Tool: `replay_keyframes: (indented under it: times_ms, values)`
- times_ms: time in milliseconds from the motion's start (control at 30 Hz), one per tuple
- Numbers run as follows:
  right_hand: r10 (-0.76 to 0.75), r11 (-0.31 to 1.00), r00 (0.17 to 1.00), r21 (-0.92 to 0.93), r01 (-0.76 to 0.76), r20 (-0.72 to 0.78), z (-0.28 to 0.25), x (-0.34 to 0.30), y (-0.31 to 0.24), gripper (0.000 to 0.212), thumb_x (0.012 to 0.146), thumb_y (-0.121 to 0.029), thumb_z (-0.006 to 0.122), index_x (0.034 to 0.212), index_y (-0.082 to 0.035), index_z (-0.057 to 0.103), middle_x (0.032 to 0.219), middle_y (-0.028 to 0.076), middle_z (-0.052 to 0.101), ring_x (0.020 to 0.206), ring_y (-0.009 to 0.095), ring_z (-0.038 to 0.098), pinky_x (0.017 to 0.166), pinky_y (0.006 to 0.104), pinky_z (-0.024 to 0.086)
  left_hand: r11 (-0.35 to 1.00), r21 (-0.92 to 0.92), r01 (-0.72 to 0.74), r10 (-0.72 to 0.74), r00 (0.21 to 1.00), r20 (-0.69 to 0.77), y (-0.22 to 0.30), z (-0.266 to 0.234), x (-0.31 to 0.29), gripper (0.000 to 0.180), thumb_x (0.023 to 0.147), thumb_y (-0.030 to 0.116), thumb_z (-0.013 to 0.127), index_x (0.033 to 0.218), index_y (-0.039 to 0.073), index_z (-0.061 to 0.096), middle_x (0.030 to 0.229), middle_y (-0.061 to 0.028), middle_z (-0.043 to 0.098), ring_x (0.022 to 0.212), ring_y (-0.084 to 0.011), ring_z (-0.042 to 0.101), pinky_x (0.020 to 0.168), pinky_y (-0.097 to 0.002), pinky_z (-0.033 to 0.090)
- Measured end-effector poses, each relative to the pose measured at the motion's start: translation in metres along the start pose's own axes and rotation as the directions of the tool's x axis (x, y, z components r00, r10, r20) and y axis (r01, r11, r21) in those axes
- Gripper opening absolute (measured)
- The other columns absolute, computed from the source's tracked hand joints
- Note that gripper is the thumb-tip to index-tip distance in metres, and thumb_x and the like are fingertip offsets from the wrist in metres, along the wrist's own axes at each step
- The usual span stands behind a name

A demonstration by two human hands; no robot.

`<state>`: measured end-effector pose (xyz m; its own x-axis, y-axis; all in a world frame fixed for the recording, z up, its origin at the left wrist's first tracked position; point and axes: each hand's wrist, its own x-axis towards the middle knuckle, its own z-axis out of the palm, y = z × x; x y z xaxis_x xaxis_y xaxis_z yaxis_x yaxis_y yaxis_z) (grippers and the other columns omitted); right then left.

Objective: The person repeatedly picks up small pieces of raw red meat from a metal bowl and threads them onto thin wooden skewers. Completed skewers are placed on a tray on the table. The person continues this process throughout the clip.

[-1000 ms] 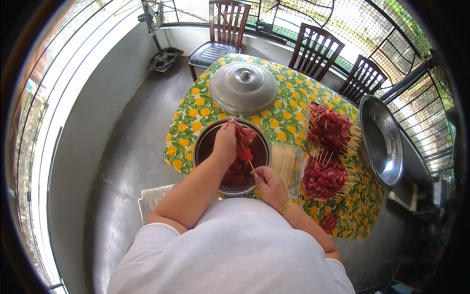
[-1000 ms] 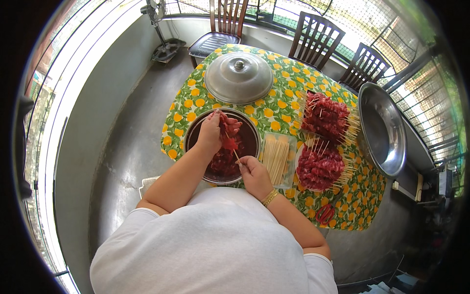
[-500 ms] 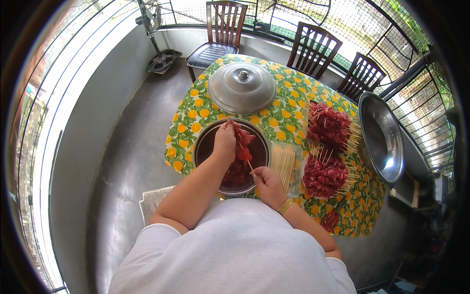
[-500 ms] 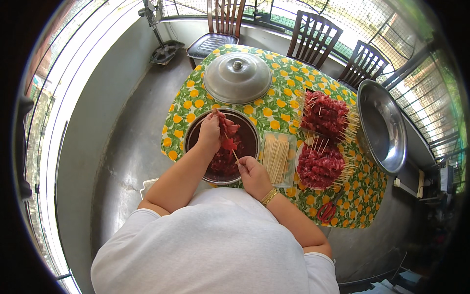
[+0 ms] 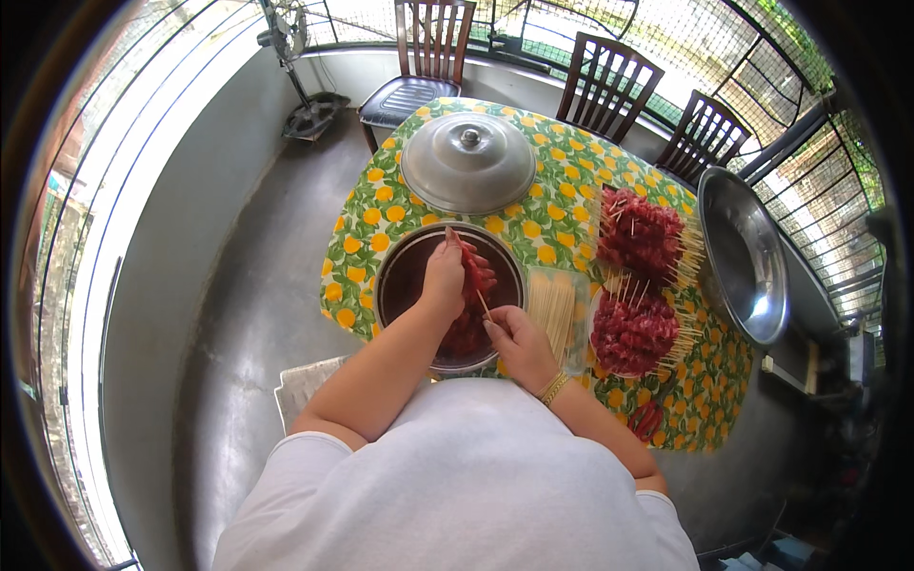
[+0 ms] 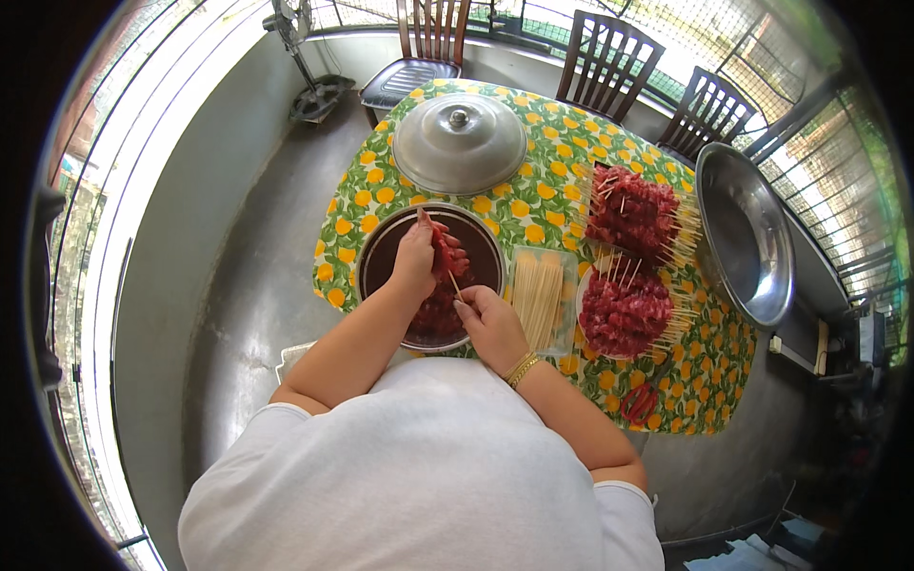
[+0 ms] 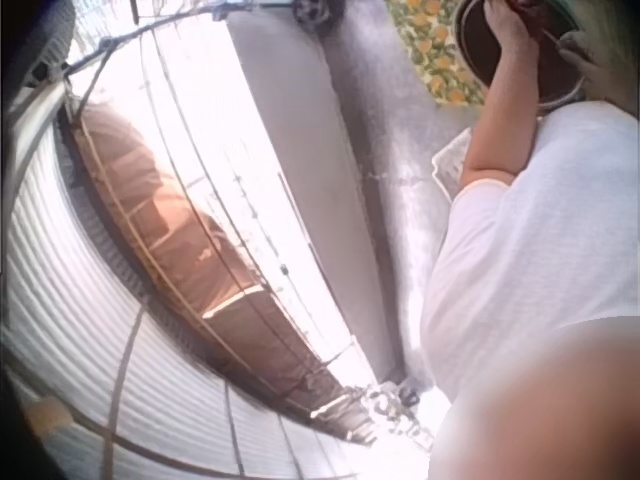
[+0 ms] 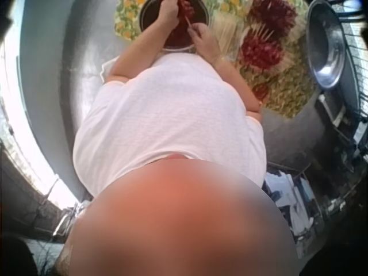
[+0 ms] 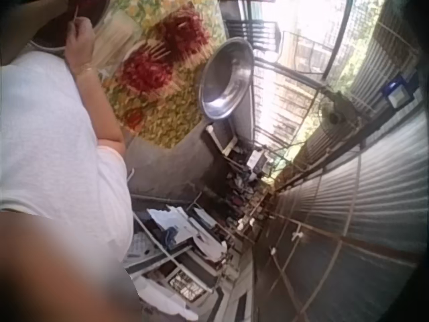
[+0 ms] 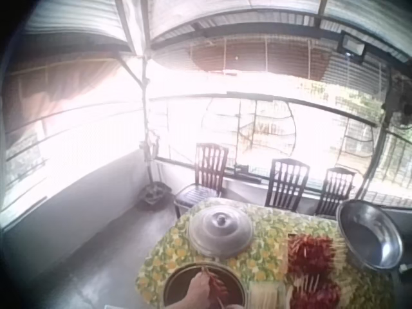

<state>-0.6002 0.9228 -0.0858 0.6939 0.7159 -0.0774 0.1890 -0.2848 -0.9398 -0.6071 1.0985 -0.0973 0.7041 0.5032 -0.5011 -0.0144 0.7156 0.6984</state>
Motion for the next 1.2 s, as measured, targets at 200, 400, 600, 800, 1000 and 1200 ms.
replay_keyframes:
  times_ms: [200, 400, 600, 800, 1000, 1200]
  values:
    - [-0.087, 0.978, 0.996, -0.19, 0.081, -0.023, -0.004, 0.001, -0.002, 0.02, 0.094, -0.02, 0.063, 0.093, 0.001, 0.064, 0.08, 0.015, 0.066, 0.075, 0.027, 0.065, 0.069, 0.0371, 0.05, 0.936, 0.126, -0.329, 0.343, 0.933, -0.107, -0.011, 0.0, 0.019, 0.037, 0.106, 0.039, 0.042, 0.082, 0.01, 0.046, 0.063, 0.0012, 0.045, 0.049, -0.0087, 0.043, 0.044, -0.0257, 0.038]
    - [0.046, 0.999, 0.999, -0.001, -0.046, 0.003, -0.002, -0.003, 0.001, 0.017, 0.096, -0.015, 0.061, 0.095, 0.002, 0.065, 0.074, 0.007, 0.063, 0.058, 0.013, 0.061, 0.054, 0.0274, 0.048, 0.946, 0.166, -0.278, 0.289, 0.956, -0.048, -0.021, 0.009, 0.019, 0.035, 0.107, 0.034, 0.038, 0.082, 0.01, 0.044, 0.062, 0.0001, 0.046, 0.041, -0.0106, 0.043, 0.035, -0.0292, 0.039]
    - [0.303, 0.91, 0.953, 0.291, -0.296, 0.021, -0.017, -0.011, 0.008, 0.02, 0.1, -0.018, 0.056, 0.098, -0.001, 0.067, 0.068, 0.0, 0.058, 0.053, 0.006, 0.053, 0.049, 0.0209, 0.043, 0.909, 0.289, -0.3, 0.242, 0.945, 0.222, -0.051, -0.001, 0.059, 0.045, 0.104, 0.048, 0.039, 0.087, 0.009, 0.051, 0.063, -0.0033, 0.052, 0.052, -0.0148, 0.056, 0.046, -0.0322, 0.05]
    - [0.217, 0.961, 0.972, 0.194, -0.196, -0.091, -0.034, -0.013, 0.021, 0.017, 0.1, -0.017, 0.058, 0.097, -0.003, 0.067, 0.068, -0.002, 0.057, 0.053, 0.004, 0.048, 0.048, 0.02, 0.04, -0.101, 0.87, -0.483, 0.155, 0.856, 0.493, -0.057, -0.044, 0.109, 0.022, 0.095, 0.023, 0.054, 0.107, 0.009, 0.067, 0.101, -0.0156, 0.07, 0.098, -0.0367, 0.066, 0.085, -0.0437, 0.053]
    - [0.204, 0.956, 0.974, 0.236, -0.177, -0.096, -0.033, -0.022, 0.021, 0.016, 0.1, -0.015, 0.057, 0.096, -0.002, 0.066, 0.068, -0.002, 0.057, 0.055, 0.004, 0.049, 0.049, 0.0209, 0.04, -0.518, 0.739, -0.432, -0.278, 0.901, 0.333, -0.085, -0.057, 0.082, 0.031, 0.081, 0.011, 0.064, 0.112, 0.012, 0.07, 0.109, -0.0181, 0.069, 0.101, -0.0369, 0.066, 0.086, -0.0455, 0.052]
    - [0.227, 0.958, 0.972, 0.193, -0.212, -0.059, -0.036, -0.021, 0.02, 0.016, 0.1, -0.014, 0.057, 0.097, -0.002, 0.066, 0.069, -0.002, 0.057, 0.056, 0.004, 0.05, 0.05, 0.0209, 0.04, -0.231, 0.825, -0.516, -0.472, 0.801, 0.368, -0.047, -0.075, 0.067, 0.028, 0.083, 0.012, 0.066, 0.109, 0.015, 0.072, 0.101, -0.0143, 0.072, 0.088, -0.0356, 0.068, 0.081, -0.0437, 0.053]
